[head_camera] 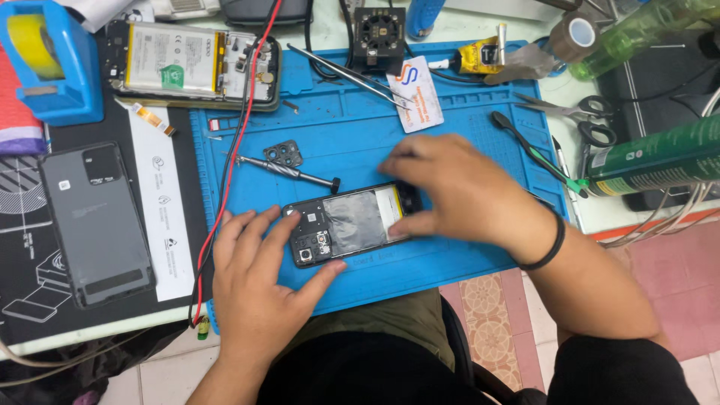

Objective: The person removes the camera module from a disassembled smartphone using a screwdriver and tweezers, then tests the device by powering it on and interacting with the touchscreen. The person then applies and trims tape along the phone's edge.

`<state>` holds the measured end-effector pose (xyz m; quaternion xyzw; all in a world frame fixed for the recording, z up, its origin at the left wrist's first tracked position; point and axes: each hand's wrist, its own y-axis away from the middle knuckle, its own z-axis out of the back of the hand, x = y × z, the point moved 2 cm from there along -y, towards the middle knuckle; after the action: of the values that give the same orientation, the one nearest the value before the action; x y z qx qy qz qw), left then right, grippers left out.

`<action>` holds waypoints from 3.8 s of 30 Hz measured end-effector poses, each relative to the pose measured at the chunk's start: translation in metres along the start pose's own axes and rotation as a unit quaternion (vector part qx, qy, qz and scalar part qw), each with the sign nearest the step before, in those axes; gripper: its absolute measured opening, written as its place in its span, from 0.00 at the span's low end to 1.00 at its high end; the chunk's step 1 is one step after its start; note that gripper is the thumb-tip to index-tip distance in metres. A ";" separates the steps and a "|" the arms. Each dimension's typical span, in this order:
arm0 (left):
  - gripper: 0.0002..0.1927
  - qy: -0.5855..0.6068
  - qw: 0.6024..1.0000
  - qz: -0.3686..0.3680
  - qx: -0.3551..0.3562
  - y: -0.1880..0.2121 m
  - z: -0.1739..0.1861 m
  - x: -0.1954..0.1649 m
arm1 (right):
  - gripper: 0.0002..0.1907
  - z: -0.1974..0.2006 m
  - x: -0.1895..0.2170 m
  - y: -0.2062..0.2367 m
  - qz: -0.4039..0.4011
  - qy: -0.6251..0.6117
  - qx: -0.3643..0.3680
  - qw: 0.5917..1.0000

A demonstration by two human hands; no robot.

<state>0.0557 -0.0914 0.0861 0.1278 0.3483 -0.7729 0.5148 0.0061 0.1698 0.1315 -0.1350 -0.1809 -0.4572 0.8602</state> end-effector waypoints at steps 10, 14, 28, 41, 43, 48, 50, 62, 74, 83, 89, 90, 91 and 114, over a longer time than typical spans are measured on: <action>0.42 -0.023 0.999 -0.018 0.041 -0.006 -0.009 -0.009 | 0.45 -0.020 -0.009 0.042 -0.051 -0.034 -0.015 0.998; 0.37 0.014 1.000 0.007 -0.013 -0.002 -0.007 -0.003 | 0.43 -0.013 -0.011 0.061 -0.059 -0.024 -0.061 0.996; 0.18 0.271 0.957 0.081 -0.059 0.027 0.000 0.001 | 0.09 -0.020 -0.031 0.127 -0.208 -0.069 -0.212 0.952; 0.36 0.239 0.968 0.055 -0.043 0.044 0.001 -0.017 | 0.50 -0.021 -0.025 0.066 -0.056 0.000 -0.063 0.996; 0.45 0.259 0.962 0.062 -0.050 0.046 0.002 -0.015 | 0.48 -0.020 -0.025 0.063 -0.041 -0.001 -0.065 0.997; 0.58 0.218 0.974 0.038 -0.049 0.046 0.000 -0.017 | 0.47 -0.021 -0.024 0.067 -0.071 -0.012 -0.067 0.995; 0.58 0.205 0.977 0.043 -0.040 0.046 -0.003 -0.020 | 0.46 -0.022 -0.023 0.069 -0.065 -0.015 -0.075 0.995; 0.65 0.244 0.967 0.064 -0.028 0.057 -0.005 -0.019 | 0.46 -0.027 -0.018 0.077 -0.042 -0.059 -0.055 0.996; 0.20 0.112 0.991 -0.004 -0.079 0.055 0.016 -0.028 | 0.44 -0.032 -0.019 0.091 -0.093 -0.091 -0.068 0.989; 0.30 -0.017 0.986 -0.159 0.035 0.016 0.016 -0.071 | 0.46 -0.022 -0.003 0.102 -0.101 -0.145 -0.058 0.983; 0.20 -0.063 0.954 -0.285 0.071 -0.010 0.002 -0.094 | 0.45 -0.015 0.011 0.117 -0.127 -0.247 -0.030 0.960; 0.20 -0.039 0.956 -0.283 0.072 -0.012 0.003 -0.096 | 0.44 -0.011 0.008 0.119 -0.101 -0.297 -0.016 0.949; 0.19 -0.016 0.956 -0.283 0.072 -0.013 0.004 -0.096 | 0.42 -0.007 0.005 0.122 -0.074 -0.346 -0.004 0.935; 0.32 0.637 0.731 0.236 -0.069 -0.005 -0.042 -0.031 | 0.16 0.018 -0.056 0.133 -0.200 0.175 -0.241 0.933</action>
<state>0.0582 -0.0405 0.0746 0.6323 0.6053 -0.3378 0.3459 0.0846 0.2909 0.1140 -0.2174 0.0655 -0.6658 0.7107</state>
